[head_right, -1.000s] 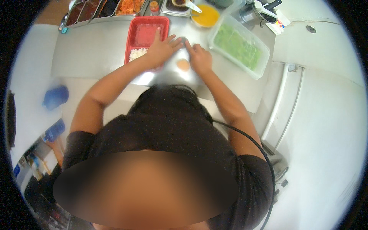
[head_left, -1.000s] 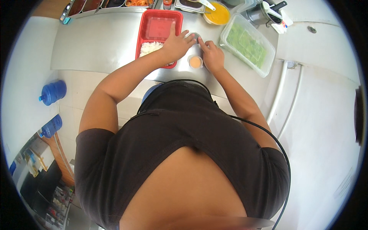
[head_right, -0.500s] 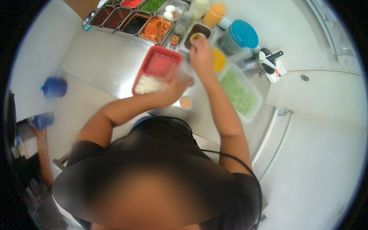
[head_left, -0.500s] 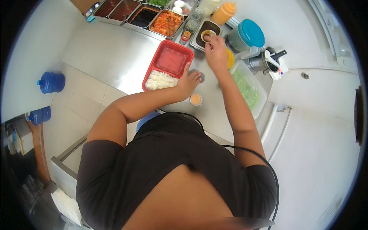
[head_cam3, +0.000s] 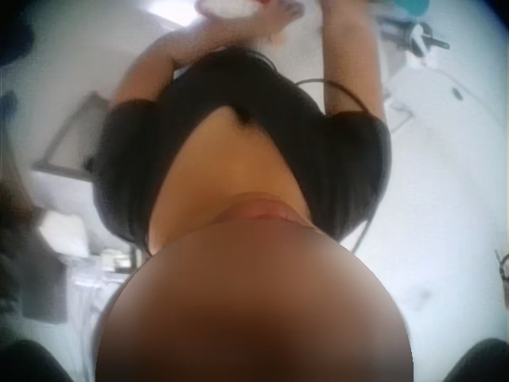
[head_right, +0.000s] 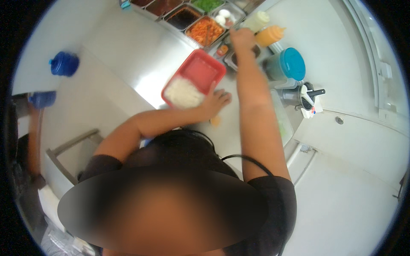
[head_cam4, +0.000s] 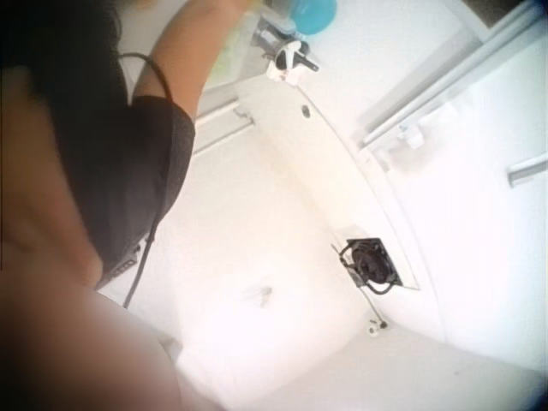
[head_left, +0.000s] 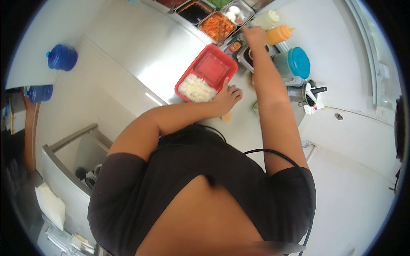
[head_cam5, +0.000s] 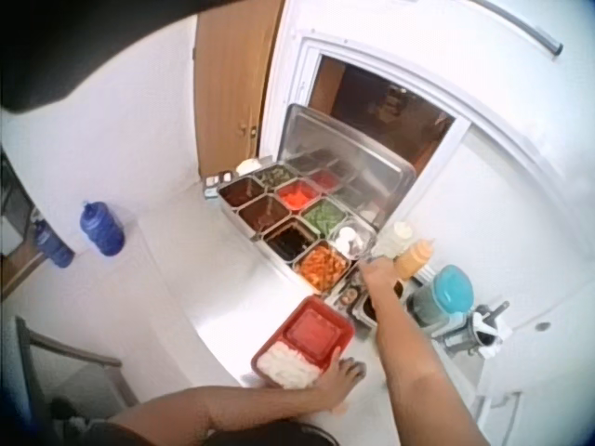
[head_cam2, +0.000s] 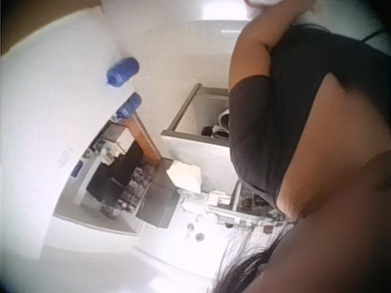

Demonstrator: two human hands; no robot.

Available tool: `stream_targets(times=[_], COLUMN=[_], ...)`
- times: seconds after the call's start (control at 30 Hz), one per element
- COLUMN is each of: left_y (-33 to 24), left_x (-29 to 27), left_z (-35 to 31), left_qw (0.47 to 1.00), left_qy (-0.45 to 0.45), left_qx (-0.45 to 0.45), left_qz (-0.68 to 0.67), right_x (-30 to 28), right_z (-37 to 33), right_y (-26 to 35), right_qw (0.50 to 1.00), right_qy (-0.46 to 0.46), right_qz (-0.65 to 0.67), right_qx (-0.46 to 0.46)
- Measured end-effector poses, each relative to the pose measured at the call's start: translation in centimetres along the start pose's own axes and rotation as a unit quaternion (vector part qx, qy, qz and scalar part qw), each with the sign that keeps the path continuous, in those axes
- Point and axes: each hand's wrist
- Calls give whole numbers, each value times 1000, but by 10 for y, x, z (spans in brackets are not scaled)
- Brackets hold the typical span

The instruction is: The person prepares a bento box by scooping rice into a red container, adding sauces, and retrieving fried food from a deep fryer. They place the fried items and shredded toppings into the container, add shredded lettuce, and finish by drizzling sauce over the contents.

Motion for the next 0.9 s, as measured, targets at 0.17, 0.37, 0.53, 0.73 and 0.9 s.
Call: stream_targets(times=[0.17, 0.37, 0.53, 0.73, 0.9], left_y=[21, 102, 103, 56, 106], left_x=[-43, -149, -173, -122, -90], left_z=[-17, -22, -29, -48, -83], left_qw=[987, 837, 815, 779, 822], left_qy=[-134, -409, -32, -151, -215], left_qx=[11, -8, 121, 98, -37], left_qz=[-85, -365, -566, -601, -526], right_x=[-58, -142, -138, -70, -41], right_z=[-18, -117, -192, -266, -308], right_y=[-23, -49, -37, -12, -28], right_qw=[993, 969, 920, 789, 841], right_qy=[-104, -111, -92, -104, -72], right_qz=[38, 155, 360, 606, 532], right_qx=[-28, -160, -121, 12, 66])
Point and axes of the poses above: each hand's wrist, its own z-axis towards the middle knuckle, its own x-axis out of the palm, y = z × x, and after that the axes turned 14 degrees about -z, right-handed
